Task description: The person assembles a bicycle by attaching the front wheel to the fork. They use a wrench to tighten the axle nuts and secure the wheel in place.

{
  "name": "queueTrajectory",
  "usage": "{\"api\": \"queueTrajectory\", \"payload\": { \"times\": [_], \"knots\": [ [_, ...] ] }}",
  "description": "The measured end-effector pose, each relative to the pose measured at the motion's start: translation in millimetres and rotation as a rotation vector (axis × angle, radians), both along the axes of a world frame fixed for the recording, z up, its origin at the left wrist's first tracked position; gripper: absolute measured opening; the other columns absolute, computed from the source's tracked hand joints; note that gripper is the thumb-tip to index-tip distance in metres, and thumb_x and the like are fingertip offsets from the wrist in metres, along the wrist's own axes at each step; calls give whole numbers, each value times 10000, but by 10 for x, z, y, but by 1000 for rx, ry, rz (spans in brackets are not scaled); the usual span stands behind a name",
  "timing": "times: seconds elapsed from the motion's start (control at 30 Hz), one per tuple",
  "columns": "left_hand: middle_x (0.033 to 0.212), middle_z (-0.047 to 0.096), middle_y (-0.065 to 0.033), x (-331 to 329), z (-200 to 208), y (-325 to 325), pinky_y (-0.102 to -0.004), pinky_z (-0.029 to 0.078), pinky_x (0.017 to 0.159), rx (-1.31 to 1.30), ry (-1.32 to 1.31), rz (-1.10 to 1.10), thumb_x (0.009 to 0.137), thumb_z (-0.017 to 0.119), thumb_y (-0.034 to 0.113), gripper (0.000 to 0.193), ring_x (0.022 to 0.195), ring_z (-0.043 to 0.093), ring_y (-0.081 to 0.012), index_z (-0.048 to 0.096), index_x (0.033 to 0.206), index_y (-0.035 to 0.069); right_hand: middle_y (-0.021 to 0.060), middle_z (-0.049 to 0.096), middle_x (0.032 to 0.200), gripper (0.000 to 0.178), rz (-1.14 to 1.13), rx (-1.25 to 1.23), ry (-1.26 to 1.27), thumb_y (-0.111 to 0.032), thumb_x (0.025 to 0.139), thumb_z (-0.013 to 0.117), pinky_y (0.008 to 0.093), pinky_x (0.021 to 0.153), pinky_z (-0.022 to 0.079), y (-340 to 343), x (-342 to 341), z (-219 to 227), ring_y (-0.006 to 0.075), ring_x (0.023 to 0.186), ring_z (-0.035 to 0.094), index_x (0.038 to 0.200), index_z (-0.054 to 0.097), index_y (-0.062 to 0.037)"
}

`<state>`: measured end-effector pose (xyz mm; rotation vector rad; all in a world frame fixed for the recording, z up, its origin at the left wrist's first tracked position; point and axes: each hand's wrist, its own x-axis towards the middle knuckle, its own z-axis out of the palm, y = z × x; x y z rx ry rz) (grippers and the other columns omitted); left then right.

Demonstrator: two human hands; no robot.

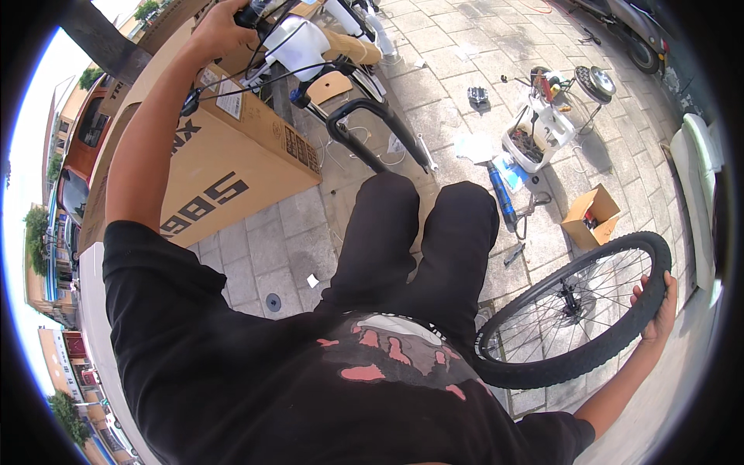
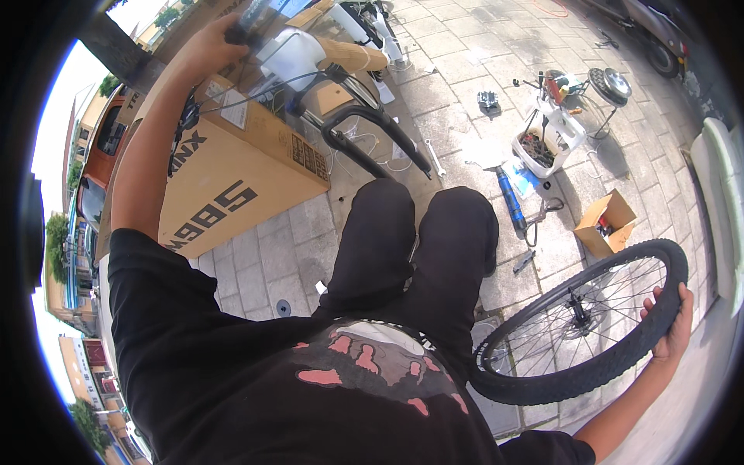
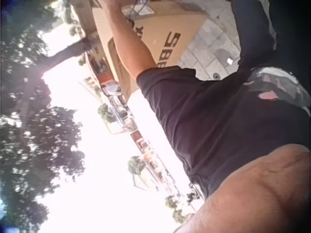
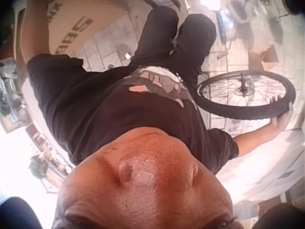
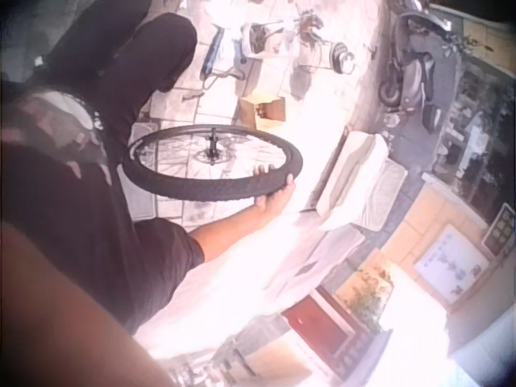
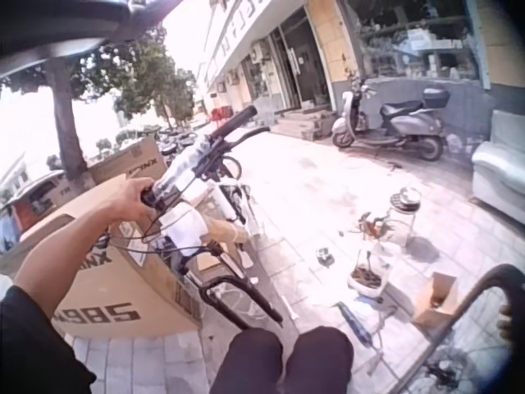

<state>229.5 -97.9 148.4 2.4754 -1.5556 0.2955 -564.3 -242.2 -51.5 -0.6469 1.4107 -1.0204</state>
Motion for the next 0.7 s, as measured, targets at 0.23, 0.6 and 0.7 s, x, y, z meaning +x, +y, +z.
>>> {"api": "queueTrajectory", "payload": {
  "times": [0.23,0.6,0.7],
  "knots": [
    [1019,679,-55,295,-41,714,-304,501,927,-71,205,-213,807,761,-23,512,960,625,-159,635,1300,37,20,660,716,403,14,-39,36,-493,942,752,296,484,598,86,230,114,147,541,663,915,661,-101],
    [1205,650,-131,-730,-566,2225,-345,478,1006,8,167,-221,701,676,-132,469,1137,623,-347,612,1145,4,27,614,673,412,180,-75,179,-456,878,811,327,466,570,-41,352,337,164,514,622,837,625,-91],
    [1223,653,-128,-1023,-746,2635,-360,488,1003,44,211,-130,683,673,-165,466,1166,630,-379,623,1115,2,17,621,650,388,245,-153,163,-446,918,776,284,446,564,-48,625,834,137,501,623,816,642,-97]
  ]
}}
